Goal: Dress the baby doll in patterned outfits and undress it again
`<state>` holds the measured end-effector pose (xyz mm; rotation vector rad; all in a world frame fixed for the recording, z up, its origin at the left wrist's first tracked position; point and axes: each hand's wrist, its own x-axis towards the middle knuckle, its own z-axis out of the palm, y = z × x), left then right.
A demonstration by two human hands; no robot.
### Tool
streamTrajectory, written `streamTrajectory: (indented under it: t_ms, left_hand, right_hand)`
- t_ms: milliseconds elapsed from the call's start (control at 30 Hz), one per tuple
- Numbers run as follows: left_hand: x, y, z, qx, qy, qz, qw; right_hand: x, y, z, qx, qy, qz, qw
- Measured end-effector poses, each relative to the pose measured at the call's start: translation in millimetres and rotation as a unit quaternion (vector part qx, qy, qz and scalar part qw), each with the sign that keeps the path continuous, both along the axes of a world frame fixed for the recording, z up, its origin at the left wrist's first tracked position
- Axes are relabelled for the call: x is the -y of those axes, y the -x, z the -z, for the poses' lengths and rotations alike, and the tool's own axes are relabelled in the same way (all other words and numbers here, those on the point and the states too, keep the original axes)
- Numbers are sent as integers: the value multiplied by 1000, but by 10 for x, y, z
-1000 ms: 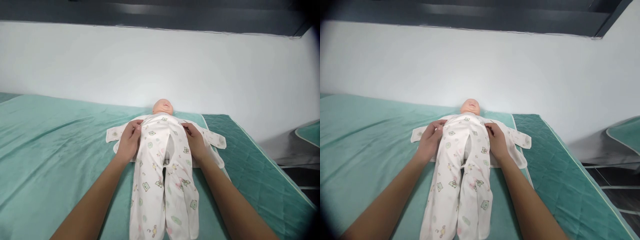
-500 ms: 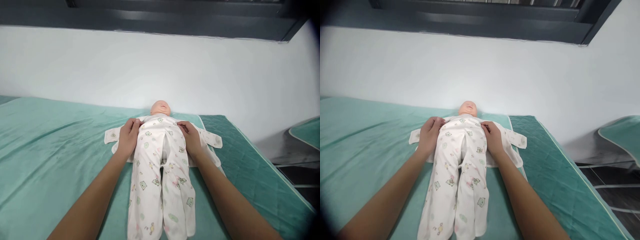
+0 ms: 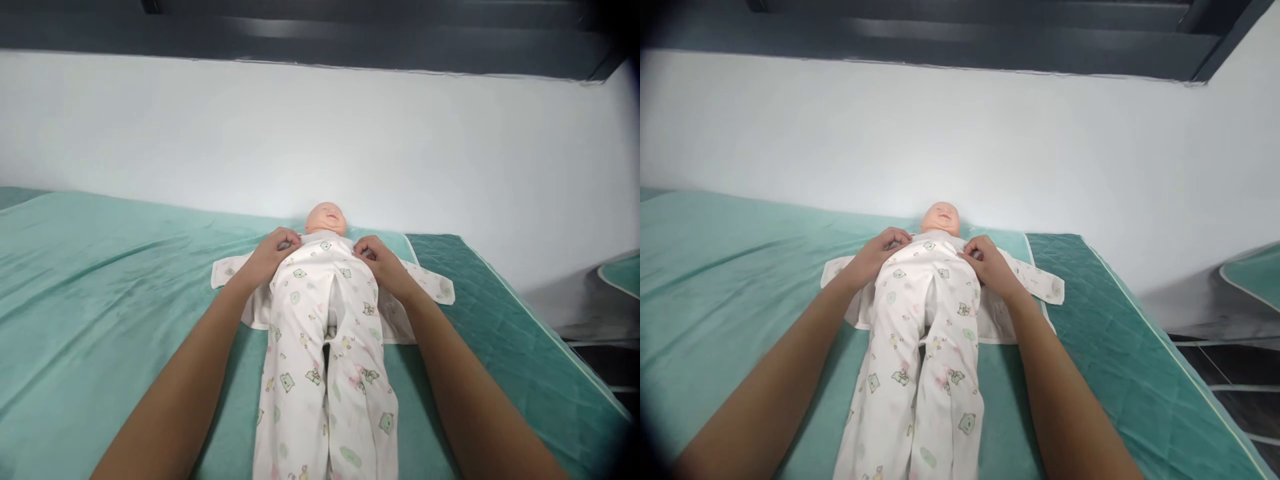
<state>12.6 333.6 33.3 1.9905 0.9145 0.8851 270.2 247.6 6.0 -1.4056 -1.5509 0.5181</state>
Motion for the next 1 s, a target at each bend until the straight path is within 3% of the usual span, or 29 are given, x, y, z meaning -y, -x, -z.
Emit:
streamTrajectory:
  t_ms: [233,367,533,667,833,1000]
  left_hand:
    - [52,-18,-72,6,60,19,998]
    - [6,-80,5,54,78,-24,995]
    - [-182,-164,131,3,8,-133,991]
    - [-225,-184,159,7,-12,-116,993]
    - [-116,-113,188,4,-80,-23,997]
    - [58,15,305,-93,-174,-54,979]
  right_hand:
    - [-9,2,-69,34,12,-52,998]
    - [-64,54,-37,13,17,30,999]
    - [-239,116,46,43,35,145,988]
    - [-259,159,98,21,19,175,984]
    - [-132,173,133,-53,-5,155,986]
    - [352,338,216,-124,-28,155,980]
